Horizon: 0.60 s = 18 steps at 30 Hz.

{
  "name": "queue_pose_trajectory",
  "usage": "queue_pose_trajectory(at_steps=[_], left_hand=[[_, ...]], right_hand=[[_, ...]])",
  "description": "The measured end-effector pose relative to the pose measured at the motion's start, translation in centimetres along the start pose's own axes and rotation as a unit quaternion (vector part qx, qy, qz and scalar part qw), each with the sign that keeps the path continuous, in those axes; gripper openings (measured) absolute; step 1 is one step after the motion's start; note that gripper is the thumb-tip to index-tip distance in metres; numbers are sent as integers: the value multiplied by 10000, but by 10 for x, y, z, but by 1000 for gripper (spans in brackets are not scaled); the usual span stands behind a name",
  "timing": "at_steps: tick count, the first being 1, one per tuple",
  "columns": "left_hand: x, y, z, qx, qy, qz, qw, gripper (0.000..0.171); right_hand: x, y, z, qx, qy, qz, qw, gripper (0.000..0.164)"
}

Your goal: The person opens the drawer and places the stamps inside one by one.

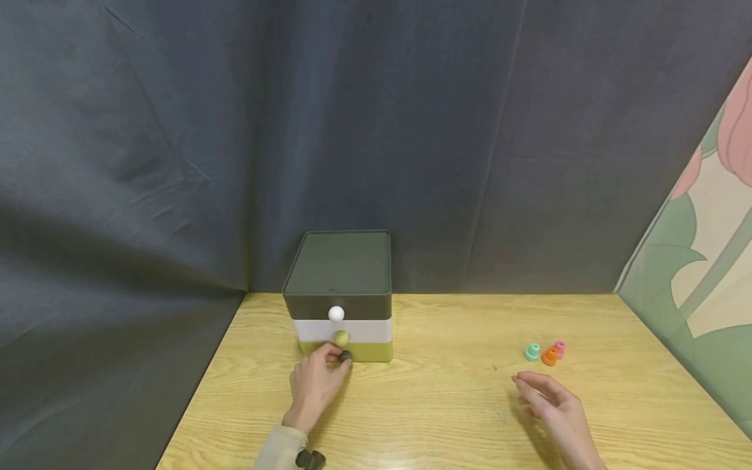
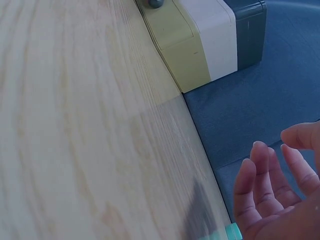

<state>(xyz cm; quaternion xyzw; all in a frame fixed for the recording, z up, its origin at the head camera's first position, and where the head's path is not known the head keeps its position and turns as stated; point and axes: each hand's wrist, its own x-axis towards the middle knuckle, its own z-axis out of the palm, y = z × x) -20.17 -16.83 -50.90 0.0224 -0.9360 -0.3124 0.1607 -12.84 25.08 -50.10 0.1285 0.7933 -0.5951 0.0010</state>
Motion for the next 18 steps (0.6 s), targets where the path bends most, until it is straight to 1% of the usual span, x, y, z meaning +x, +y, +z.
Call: queue_pose_trajectory(at_steps=[7, 13, 18], left_hand=[[-3, 0, -3, 80, -72, 13, 9999, 17], [-8, 1, -5, 108, -57, 174, 9998, 18], [-13, 2, -9, 131, -183, 244, 9994, 16]], right_hand=[[0, 0, 1, 36, 23, 84, 10000, 53], [1, 0, -1, 59, 18, 93, 9999, 52], [2, 1, -2, -5, 2, 59, 10000, 53]])
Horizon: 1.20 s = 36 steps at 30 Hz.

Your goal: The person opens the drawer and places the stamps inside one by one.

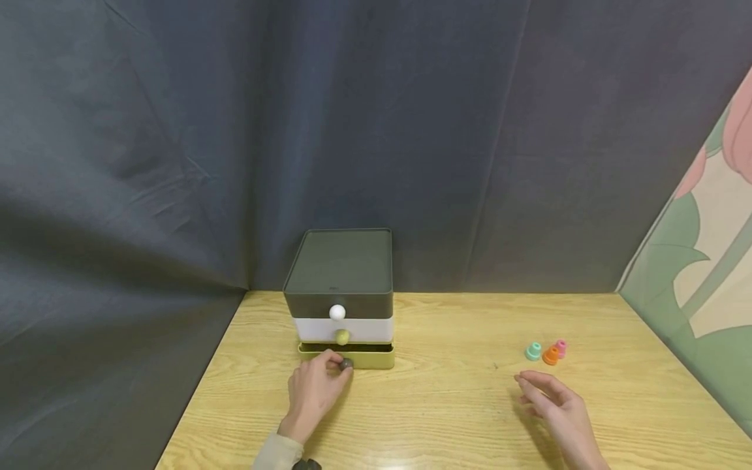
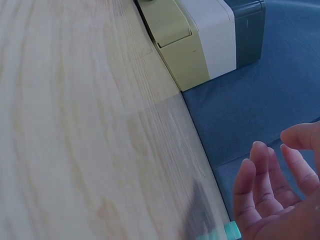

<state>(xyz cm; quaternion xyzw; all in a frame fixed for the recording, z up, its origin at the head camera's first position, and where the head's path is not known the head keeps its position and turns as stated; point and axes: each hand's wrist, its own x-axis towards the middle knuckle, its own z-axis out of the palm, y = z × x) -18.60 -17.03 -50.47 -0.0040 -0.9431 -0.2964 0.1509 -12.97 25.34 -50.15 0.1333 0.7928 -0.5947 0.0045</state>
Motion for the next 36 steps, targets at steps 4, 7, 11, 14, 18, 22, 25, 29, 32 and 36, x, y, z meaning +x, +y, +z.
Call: queue_pose_trajectory(at_steps=[4, 7, 11, 14, 18, 22, 25, 29, 32, 36], left_hand=[[-5, 2, -4, 110, -61, 31, 9999, 15], [-9, 3, -6, 177, -107, 40, 9998, 15], [-14, 5, -8, 244, -117, 113, 9996, 16], [-18, 6, -10, 296, -78, 204, 9993, 15], [-22, 7, -11, 370, -62, 217, 9991, 14], [-26, 7, -14, 410, -132, 201, 9989, 14], [-29, 8, -17, 433, -185, 223, 9986, 15], [-33, 8, -22, 455, -280, 232, 9983, 15], [-36, 8, -25, 488, -353, 261, 9978, 15], [-41, 8, -27, 489, -429, 327, 9973, 15]], right_hand=[[0, 0, 0, -13, 13, 3, 10000, 53], [0, -1, 0, 24, 23, -8, 10000, 53], [0, -1, -1, 30, 24, 24, 10000, 53], [0, 0, -2, 20, 17, 76, 10000, 53], [1, 0, -3, 63, 6, 116, 9999, 53], [1, -1, -3, 94, 12, 111, 9999, 52], [1, -2, -3, 108, 34, 83, 9999, 51], [2, -2, -3, 124, 85, 62, 9999, 49], [3, 0, -5, 108, 87, 83, 9999, 50], [4, 1, -6, 45, 34, 117, 9999, 52]])
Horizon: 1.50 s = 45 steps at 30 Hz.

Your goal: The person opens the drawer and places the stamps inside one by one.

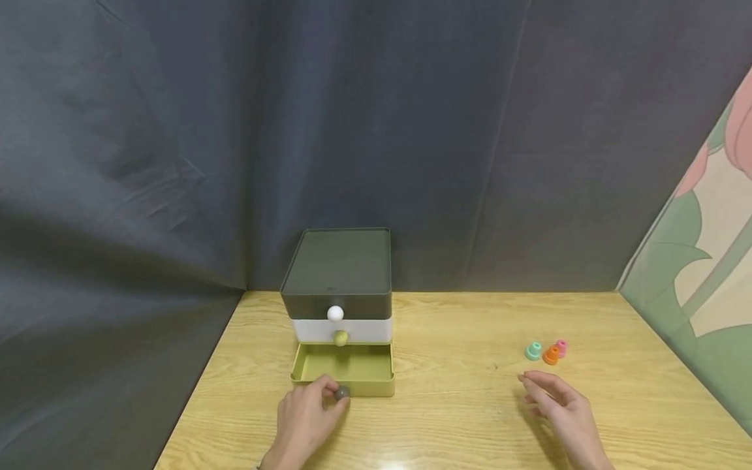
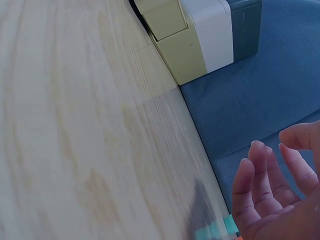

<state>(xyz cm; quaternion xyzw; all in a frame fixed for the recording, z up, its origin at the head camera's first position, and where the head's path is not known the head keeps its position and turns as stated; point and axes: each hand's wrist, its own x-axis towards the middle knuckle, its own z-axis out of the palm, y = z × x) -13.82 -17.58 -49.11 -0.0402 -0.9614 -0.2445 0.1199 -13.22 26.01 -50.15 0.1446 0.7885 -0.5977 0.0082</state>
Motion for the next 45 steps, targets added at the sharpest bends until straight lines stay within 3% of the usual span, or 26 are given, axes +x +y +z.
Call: queue_pose_trajectory(at_steps=[7, 14, 21, 25, 31, 37, 45], left_hand=[[-4, 2, -1, 42, -157, 23, 9999, 14], [1, 2, -28, -143, -700, -479, 9963, 19], [14, -13, -47, -723, 125, -866, 9935, 25], [18, -28, -44, -959, 321, -939, 9904, 33], [19, -44, -35, -961, 160, -1062, 9896, 46], [22, -50, -32, -852, -229, -1018, 9909, 56], [21, -52, -32, -871, -347, -1077, 9898, 61]], right_hand=[[-1, 2, -5, -27, 45, 92, 9999, 54], [3, 3, -15, -158, 204, -506, 9984, 49], [13, 1, -35, -462, 481, -1004, 9927, 45], [21, -2, -46, -634, 654, -1280, 9876, 47], [35, -7, -66, -918, 946, -1472, 9803, 49], [47, -2, -83, -1456, 1025, -1467, 9730, 49], [64, 4, -91, -1888, 867, -1463, 9672, 46]])
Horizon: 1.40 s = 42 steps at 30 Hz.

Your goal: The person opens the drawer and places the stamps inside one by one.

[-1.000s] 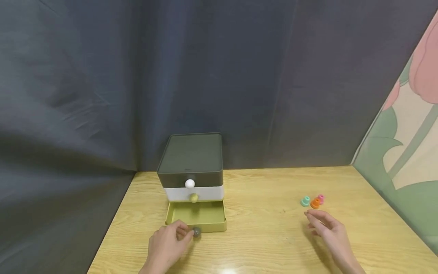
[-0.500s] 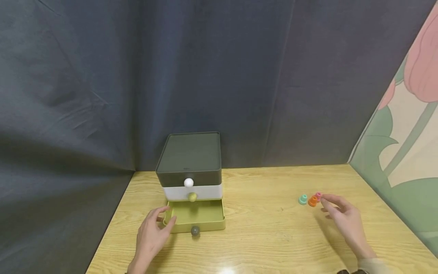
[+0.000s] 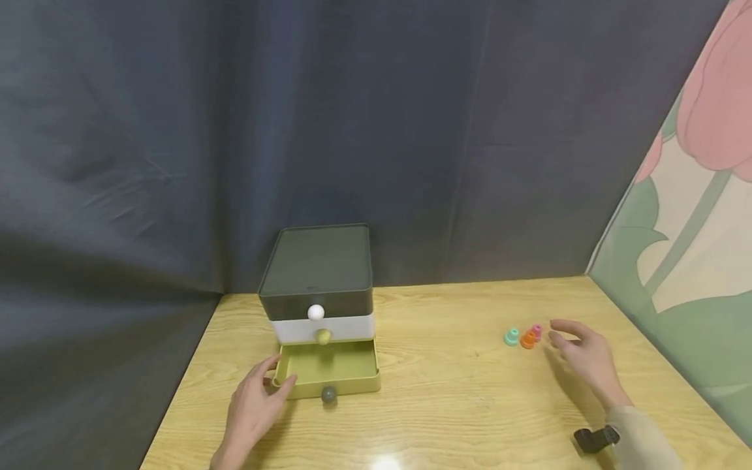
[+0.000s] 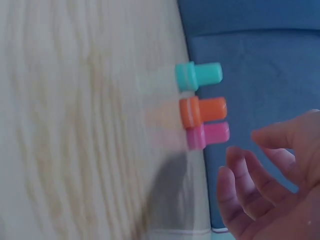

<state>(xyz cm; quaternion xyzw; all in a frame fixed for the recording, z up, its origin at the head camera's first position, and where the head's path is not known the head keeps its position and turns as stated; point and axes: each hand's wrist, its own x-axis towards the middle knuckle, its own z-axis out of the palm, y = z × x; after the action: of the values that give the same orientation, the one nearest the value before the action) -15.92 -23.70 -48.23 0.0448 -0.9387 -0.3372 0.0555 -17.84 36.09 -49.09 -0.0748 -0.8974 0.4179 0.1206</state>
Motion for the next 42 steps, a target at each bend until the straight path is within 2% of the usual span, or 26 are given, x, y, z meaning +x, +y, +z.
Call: queue_pose_trajectory(at_steps=[7, 13, 19, 27, 36, 42], left_hand=[[2, -1, -4, -85, -64, -1, 9999, 63], [3, -1, -3, -181, -6, -43, 9998, 62], [3, -1, -4, -219, -51, -59, 9997, 64], [2, -2, -5, -236, 15, -84, 9997, 63], [3, -2, -5, -271, 6, -43, 9996, 64], [1, -2, -1, -220, -134, -87, 9996, 65]], right_hand=[[12, 5, 4, -262, -409, 121, 9987, 53], [22, 7, 8, -440, -599, -38, 9972, 57], [28, 8, 13, -623, -506, -131, 9967, 49], [30, 9, 10, -607, -446, -50, 9972, 55], [23, 3, -7, -386, -118, -82, 9991, 54], [11, -11, -8, -419, -65, -41, 9991, 53]])
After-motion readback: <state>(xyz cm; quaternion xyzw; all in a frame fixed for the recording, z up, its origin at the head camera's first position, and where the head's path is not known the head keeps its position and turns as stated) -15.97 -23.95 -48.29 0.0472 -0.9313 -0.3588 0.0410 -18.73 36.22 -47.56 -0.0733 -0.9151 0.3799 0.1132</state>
